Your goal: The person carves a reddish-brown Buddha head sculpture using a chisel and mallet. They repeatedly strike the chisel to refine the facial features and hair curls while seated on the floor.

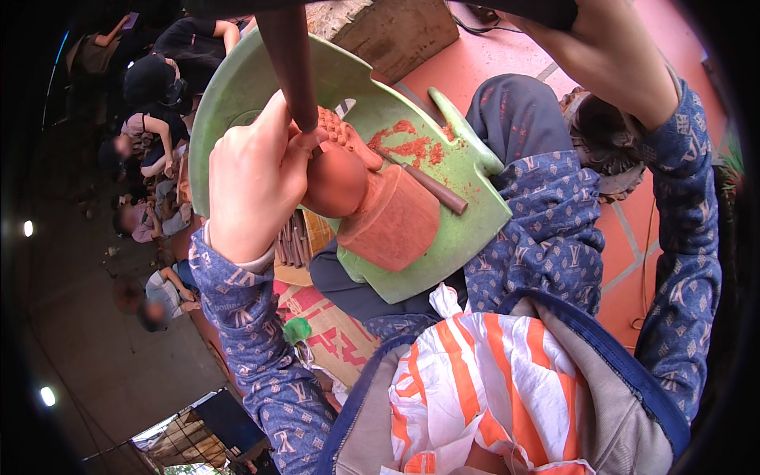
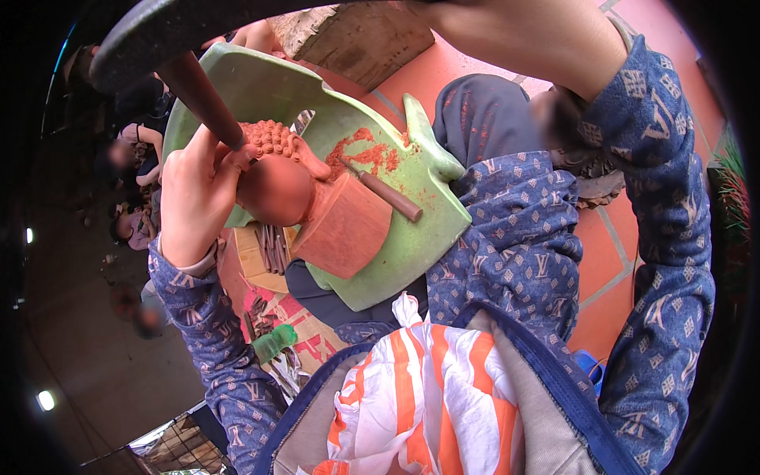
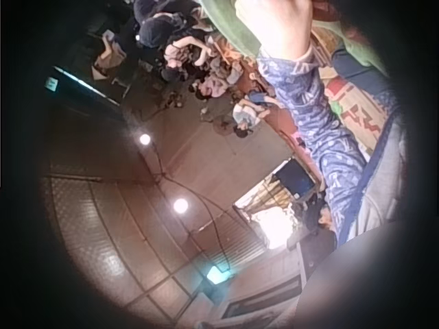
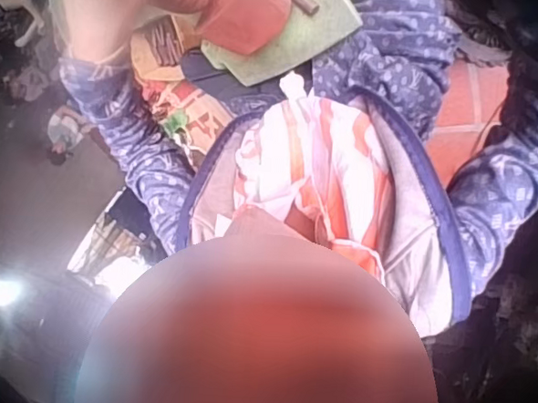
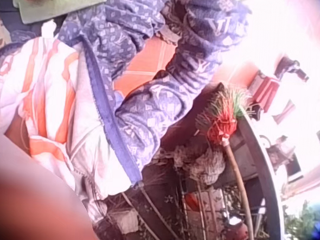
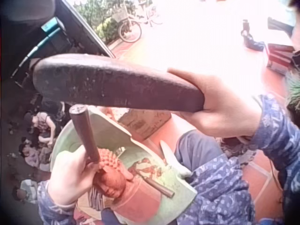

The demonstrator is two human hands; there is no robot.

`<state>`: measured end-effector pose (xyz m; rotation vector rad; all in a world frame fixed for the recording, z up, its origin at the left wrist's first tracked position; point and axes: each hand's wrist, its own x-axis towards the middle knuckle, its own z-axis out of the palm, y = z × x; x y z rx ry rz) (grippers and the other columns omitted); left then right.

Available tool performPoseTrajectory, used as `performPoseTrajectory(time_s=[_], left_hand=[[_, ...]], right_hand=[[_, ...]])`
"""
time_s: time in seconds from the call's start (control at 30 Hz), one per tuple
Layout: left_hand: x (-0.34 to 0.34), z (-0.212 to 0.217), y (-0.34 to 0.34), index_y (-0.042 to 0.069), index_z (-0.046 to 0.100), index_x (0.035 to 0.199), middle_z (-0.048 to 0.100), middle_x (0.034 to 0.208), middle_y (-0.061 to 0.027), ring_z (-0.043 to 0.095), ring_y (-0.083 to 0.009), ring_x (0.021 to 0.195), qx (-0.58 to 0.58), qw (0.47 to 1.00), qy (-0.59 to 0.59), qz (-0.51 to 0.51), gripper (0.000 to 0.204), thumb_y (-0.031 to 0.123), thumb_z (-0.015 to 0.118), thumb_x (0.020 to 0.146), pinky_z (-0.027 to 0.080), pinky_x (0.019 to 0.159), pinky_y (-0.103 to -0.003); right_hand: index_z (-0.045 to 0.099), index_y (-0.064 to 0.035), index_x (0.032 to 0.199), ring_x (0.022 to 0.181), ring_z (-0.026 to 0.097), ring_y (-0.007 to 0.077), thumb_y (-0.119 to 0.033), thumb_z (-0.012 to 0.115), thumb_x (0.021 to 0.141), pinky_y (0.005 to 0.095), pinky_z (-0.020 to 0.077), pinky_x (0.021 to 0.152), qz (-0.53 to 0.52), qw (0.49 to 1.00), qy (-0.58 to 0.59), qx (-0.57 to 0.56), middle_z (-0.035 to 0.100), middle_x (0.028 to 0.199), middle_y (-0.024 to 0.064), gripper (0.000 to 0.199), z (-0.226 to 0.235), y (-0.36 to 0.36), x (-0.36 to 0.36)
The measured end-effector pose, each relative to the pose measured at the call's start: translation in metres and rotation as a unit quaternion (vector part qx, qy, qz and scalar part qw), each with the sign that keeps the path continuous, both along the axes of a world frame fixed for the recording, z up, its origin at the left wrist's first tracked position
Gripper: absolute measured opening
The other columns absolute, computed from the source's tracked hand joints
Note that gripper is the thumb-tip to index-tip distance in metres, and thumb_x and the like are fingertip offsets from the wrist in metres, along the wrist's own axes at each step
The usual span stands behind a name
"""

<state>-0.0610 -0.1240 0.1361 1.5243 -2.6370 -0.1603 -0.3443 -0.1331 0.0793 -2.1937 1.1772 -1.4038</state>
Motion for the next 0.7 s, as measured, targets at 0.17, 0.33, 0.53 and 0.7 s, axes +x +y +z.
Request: performPoseTrajectory(time_s=[0.17,0.33,0.53,0.7], left_hand=[[0.001,0.001,-0.001,0.008,0.057,0.102,0.062,0.065,-0.0116,0.062,-0.0319,0.061,-0.002,1.000,-0.007,-0.003,0.026,0.009,0.066,0.078,0.046,0.053,-0.040],[-0.002,0.002,-0.003,0.008,0.057,0.099,0.061,0.064,-0.0125,0.061,-0.0331,0.061,0.014,1.000,-0.027,0.007,0.023,0.010,0.066,0.078,0.044,0.053,-0.041],[-0.001,0.002,-0.007,0.006,0.056,0.097,0.060,0.064,-0.0136,0.061,-0.0340,0.061,0.020,1.000,-0.005,-0.004,0.020,0.007,0.064,0.078,0.044,0.053,-0.041],[0.002,0.000,-0.006,0.005,0.056,0.097,0.062,0.066,-0.0136,0.062,-0.0333,0.062,0.032,0.999,0.025,0.011,0.020,0.006,0.063,0.079,0.045,0.052,-0.040]], right_hand=[[0.052,0.0030,0.111,0.072,0.058,0.0165,-0.002,0.059,0.080,0.0298,0.0454,0.064,0.000,1.000,0.003,0.011,0.061,0.082,0.0130,0.032,-0.005,-0.001,-0.001],[0.051,0.0023,0.114,0.074,0.057,0.0152,-0.002,0.061,0.080,0.0293,0.0451,0.065,0.015,0.999,-0.025,0.024,0.061,0.082,0.0118,0.035,-0.013,-0.002,-0.002],[0.051,0.0025,0.116,0.076,0.056,0.0151,-0.003,0.061,0.081,0.0276,0.0461,0.069,0.046,0.996,0.000,0.071,0.060,0.084,0.0116,0.036,-0.017,-0.004,-0.013],[0.051,0.0030,0.117,0.079,0.057,0.0149,-0.002,0.063,0.081,0.0287,0.0466,0.071,0.021,0.998,-0.036,0.053,0.061,0.088,0.0117,0.038,-0.016,0.003,-0.006]])
